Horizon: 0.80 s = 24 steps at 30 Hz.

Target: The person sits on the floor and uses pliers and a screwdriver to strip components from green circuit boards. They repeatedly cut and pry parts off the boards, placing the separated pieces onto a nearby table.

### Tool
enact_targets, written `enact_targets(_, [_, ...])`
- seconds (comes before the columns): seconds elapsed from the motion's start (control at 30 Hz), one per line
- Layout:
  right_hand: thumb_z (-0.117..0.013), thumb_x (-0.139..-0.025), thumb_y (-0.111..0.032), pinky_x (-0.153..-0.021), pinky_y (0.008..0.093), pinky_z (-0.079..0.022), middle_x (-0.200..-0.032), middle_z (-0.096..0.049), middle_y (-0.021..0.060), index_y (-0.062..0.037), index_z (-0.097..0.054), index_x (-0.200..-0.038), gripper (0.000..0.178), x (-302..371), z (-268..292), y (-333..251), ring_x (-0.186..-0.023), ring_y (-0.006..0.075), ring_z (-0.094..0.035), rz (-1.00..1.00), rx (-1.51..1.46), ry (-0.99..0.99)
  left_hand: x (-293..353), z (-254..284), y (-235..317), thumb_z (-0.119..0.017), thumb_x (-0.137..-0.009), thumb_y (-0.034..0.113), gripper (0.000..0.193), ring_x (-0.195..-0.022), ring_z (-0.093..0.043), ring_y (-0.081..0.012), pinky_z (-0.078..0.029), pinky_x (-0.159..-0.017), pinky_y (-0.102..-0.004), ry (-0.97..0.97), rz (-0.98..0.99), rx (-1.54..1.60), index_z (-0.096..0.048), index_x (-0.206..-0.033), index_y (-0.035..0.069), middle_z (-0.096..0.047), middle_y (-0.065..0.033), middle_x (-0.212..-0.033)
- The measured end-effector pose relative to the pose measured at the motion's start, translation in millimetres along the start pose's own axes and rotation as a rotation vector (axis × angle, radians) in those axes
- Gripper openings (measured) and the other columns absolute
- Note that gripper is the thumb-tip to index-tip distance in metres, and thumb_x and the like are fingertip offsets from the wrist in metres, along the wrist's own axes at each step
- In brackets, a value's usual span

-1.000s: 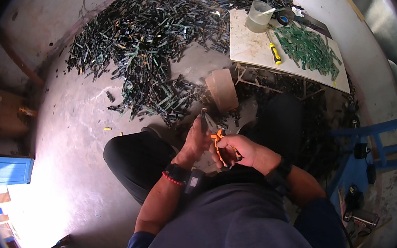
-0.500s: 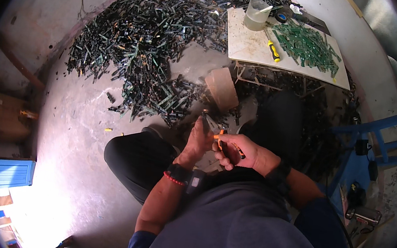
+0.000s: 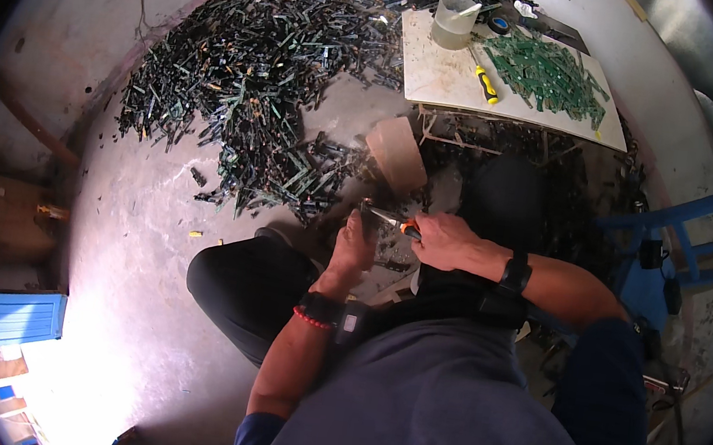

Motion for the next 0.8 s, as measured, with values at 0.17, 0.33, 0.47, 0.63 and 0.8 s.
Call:
enact_targets(0.17, [-0.052,-0.088,-0.03,-0.05,0.0283,-0.04,-0.07,-0.049,0.0008,-0.0088,-0.052,-0.085,0.022,28.3,-63.2,-52.5,-0.059,0.0121,-0.048,-0.147,-1.792,-0.761,25.1,-16.5,35.2,-0.035,-0.092,0.06,0.051,-0.041,-0.032,-0.0101,-0.024,-0.036,-0.0248,0.018,-0.066,0.3,-0.055,-0.088,0.014,-0.04,0.0026,-0.058])
enact_targets(0.33, [-0.049,-0.091,-0.035,-0.049,0.027,-0.037,-0.071,-0.047,-0.0013,-0.0108,-0.05,-0.085,0.026,34.9,-56.4,-95.2,-0.057,0.011,-0.042,-0.026,-2.141,-0.851,28.9,-14.0,47.7,-0.035,-0.092,0.06,0.058,-0.051,-0.053,-0.015,-0.042,-0.042,-0.026,0.081,-0.121,0.503,-0.055,-0.111,0.009,-0.062,-0.0067,-0.081])
enact_targets(0.47, [-0.054,-0.089,-0.024,-0.05,0.0331,-0.043,-0.065,-0.054,0.0051,-0.0049,-0.054,-0.086,0.02,8.7,-47.4,-31.5,-0.051,0.0207,-0.052,-0.117,-1.16,-0.379,7.3,-5.7,27.3,-0.031,-0.093,0.06,0.055,-0.035,-0.028,-0.0107,-0.02,-0.034,-0.0264,0.071,-0.241,0.272,-0.045,-0.069,0.012,-0.036,0.0013,-0.05])
enact_targets(0.63, [-0.058,-0.078,-0.02,-0.064,0.0457,-0.048,-0.076,-0.062,0.02,0.0016,-0.054,-0.097,0.029,1.5,27.8,15.0,-0.072,0.0394,-0.061,0.157,0.167,0.249,5.0,-16.9,10.9,-0.031,-0.092,0.06,0.056,-0.036,-0.023,-0.0074,-0.016,-0.036,-0.0247,0.001,-0.078,0.126,-0.039,-0.061,0.014,-0.027,0.0057,-0.047])
enact_targets(0.8, [-0.059,-0.081,-0.022,-0.045,0.0322,-0.042,-0.064,-0.054,0.0053,-0.0048,-0.055,-0.085,0.018,4.5,-29.3,1.1,-0.052,0.0186,-0.053,-0.205,-0.889,-0.42,2.5,-1.3,12.8,-0.033,-0.092,0.057,0.052,-0.041,-0.033,-0.009,-0.026,-0.039,-0.0251,0.031,-0.109,0.087,-0.047,-0.07,0.013,-0.039,0.003,-0.053])
Point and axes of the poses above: each hand's wrist, its own x-axis away from the middle knuckle, its own z-axis out of the back of the hand, y = z × x, the point moved 8 cm from there along -x, towards the middle knuckle
